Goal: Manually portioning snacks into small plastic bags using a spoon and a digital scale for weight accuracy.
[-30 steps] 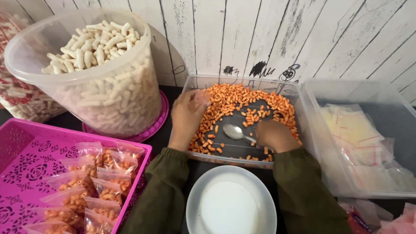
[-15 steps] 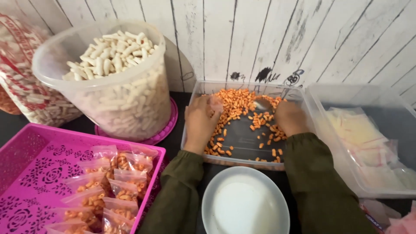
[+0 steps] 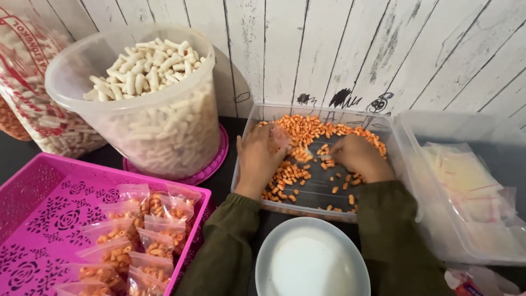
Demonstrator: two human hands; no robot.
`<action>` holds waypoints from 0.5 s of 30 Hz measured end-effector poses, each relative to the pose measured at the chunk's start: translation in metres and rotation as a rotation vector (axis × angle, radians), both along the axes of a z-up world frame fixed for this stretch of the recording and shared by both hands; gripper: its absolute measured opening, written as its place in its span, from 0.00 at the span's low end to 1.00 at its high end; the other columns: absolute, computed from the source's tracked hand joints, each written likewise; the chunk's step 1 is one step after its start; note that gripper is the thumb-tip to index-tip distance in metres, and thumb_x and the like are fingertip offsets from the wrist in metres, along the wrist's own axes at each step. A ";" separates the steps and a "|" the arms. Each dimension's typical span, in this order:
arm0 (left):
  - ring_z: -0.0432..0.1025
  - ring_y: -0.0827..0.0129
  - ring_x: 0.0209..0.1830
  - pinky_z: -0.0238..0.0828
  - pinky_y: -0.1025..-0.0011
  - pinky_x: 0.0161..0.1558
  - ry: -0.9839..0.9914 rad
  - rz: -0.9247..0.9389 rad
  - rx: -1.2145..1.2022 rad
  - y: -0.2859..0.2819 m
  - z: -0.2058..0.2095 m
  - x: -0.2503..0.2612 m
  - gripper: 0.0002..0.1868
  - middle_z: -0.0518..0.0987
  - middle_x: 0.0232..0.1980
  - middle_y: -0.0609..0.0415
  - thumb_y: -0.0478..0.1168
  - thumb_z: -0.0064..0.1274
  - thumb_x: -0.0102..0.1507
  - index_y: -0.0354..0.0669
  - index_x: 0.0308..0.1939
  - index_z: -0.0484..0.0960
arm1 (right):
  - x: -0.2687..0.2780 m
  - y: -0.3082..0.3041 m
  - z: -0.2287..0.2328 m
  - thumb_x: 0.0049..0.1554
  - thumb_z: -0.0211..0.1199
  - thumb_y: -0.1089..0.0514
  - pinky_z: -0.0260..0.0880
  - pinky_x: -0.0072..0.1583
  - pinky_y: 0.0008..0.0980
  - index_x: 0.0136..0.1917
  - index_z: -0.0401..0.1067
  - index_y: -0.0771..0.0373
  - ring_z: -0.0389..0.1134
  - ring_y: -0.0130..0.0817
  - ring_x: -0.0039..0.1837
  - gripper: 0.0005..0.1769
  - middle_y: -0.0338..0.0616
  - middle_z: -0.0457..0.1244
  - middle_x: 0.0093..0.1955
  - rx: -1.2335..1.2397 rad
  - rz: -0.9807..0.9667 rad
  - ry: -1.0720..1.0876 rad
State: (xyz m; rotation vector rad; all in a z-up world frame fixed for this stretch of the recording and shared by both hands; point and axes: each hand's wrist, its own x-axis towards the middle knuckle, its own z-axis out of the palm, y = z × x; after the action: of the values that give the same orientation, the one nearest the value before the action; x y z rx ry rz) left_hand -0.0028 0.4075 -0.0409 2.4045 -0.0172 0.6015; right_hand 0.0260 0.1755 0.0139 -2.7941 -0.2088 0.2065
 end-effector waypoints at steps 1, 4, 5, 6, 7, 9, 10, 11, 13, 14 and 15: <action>0.66 0.55 0.68 0.42 0.37 0.72 0.001 0.001 0.000 0.000 -0.002 0.000 0.32 0.76 0.59 0.53 0.51 0.64 0.57 0.51 0.62 0.73 | 0.002 -0.007 0.003 0.53 0.61 0.52 0.71 0.59 0.52 0.48 0.83 0.55 0.70 0.62 0.60 0.14 0.56 0.73 0.50 0.000 0.001 0.001; 0.67 0.51 0.66 0.43 0.34 0.70 -0.001 -0.039 0.074 0.001 -0.010 0.006 0.34 0.76 0.57 0.51 0.52 0.66 0.54 0.50 0.61 0.74 | 0.002 -0.021 0.014 0.54 0.61 0.50 0.69 0.65 0.52 0.52 0.83 0.44 0.68 0.58 0.64 0.14 0.50 0.72 0.54 -0.033 -0.057 -0.051; 0.67 0.54 0.66 0.43 0.37 0.72 0.022 -0.087 0.113 0.000 -0.017 0.012 0.33 0.76 0.58 0.54 0.54 0.66 0.54 0.52 0.60 0.74 | -0.002 -0.023 0.020 0.53 0.60 0.47 0.69 0.65 0.51 0.52 0.82 0.37 0.69 0.55 0.64 0.15 0.45 0.72 0.55 -0.101 -0.107 -0.061; 0.67 0.57 0.66 0.42 0.40 0.73 0.046 -0.139 0.153 -0.002 -0.024 0.017 0.33 0.76 0.58 0.57 0.56 0.65 0.54 0.55 0.60 0.74 | -0.009 -0.026 0.026 0.53 0.59 0.44 0.70 0.64 0.49 0.52 0.81 0.30 0.70 0.51 0.64 0.15 0.40 0.73 0.56 -0.167 -0.159 -0.069; 0.67 0.57 0.66 0.42 0.40 0.73 0.049 -0.143 0.162 0.000 -0.023 0.016 0.33 0.76 0.58 0.57 0.56 0.65 0.54 0.55 0.60 0.74 | -0.008 -0.024 0.029 0.53 0.59 0.44 0.70 0.64 0.49 0.52 0.81 0.30 0.70 0.51 0.64 0.15 0.40 0.73 0.56 -0.158 -0.164 -0.065; 0.66 0.58 0.68 0.42 0.36 0.72 0.129 -0.219 0.189 -0.001 -0.021 0.017 0.35 0.75 0.59 0.59 0.57 0.65 0.54 0.58 0.63 0.73 | -0.005 -0.025 0.039 0.53 0.60 0.42 0.69 0.65 0.47 0.53 0.81 0.29 0.70 0.50 0.63 0.15 0.37 0.73 0.54 -0.186 -0.139 -0.115; 0.66 0.58 0.68 0.42 0.36 0.72 0.130 -0.223 0.189 -0.003 -0.017 0.013 0.35 0.75 0.59 0.59 0.57 0.65 0.54 0.58 0.63 0.73 | -0.001 -0.024 0.029 0.53 0.60 0.42 0.69 0.65 0.47 0.53 0.81 0.29 0.70 0.50 0.63 0.15 0.37 0.73 0.54 -0.186 -0.142 -0.114; 0.67 0.57 0.67 0.42 0.37 0.73 0.128 -0.246 0.166 -0.005 -0.013 0.010 0.35 0.75 0.58 0.56 0.57 0.65 0.54 0.55 0.63 0.74 | 0.002 -0.022 0.019 0.52 0.60 0.40 0.69 0.63 0.44 0.50 0.81 0.29 0.71 0.46 0.61 0.14 0.34 0.73 0.50 -0.233 -0.095 -0.167; 0.67 0.55 0.66 0.41 0.37 0.73 0.126 -0.265 0.142 -0.006 -0.012 0.008 0.35 0.76 0.57 0.53 0.56 0.65 0.55 0.52 0.63 0.74 | 0.005 -0.009 0.007 0.50 0.61 0.38 0.70 0.61 0.41 0.47 0.81 0.28 0.73 0.42 0.58 0.12 0.30 0.74 0.45 -0.280 -0.044 -0.221; 0.68 0.57 0.65 0.39 0.36 0.73 0.123 -0.270 0.165 -0.005 -0.016 0.009 0.34 0.76 0.56 0.55 0.57 0.64 0.55 0.52 0.62 0.75 | 0.003 0.002 0.004 0.51 0.59 0.40 0.69 0.57 0.41 0.44 0.81 0.29 0.74 0.42 0.55 0.11 0.30 0.73 0.41 -0.328 -0.024 -0.262; 0.68 0.58 0.65 0.36 0.35 0.73 0.121 -0.275 0.187 -0.005 -0.019 0.011 0.33 0.77 0.54 0.56 0.57 0.64 0.55 0.52 0.61 0.75 | 0.002 0.013 0.001 0.51 0.57 0.42 0.69 0.53 0.41 0.41 0.81 0.30 0.74 0.42 0.51 0.11 0.29 0.72 0.38 -0.376 -0.005 -0.303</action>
State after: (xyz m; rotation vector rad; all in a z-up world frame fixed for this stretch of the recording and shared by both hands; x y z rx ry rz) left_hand 0.0080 0.4022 -0.0600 2.5540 -0.3611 0.3389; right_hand 0.0279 0.1887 0.0150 -3.1910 -0.2572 -0.2039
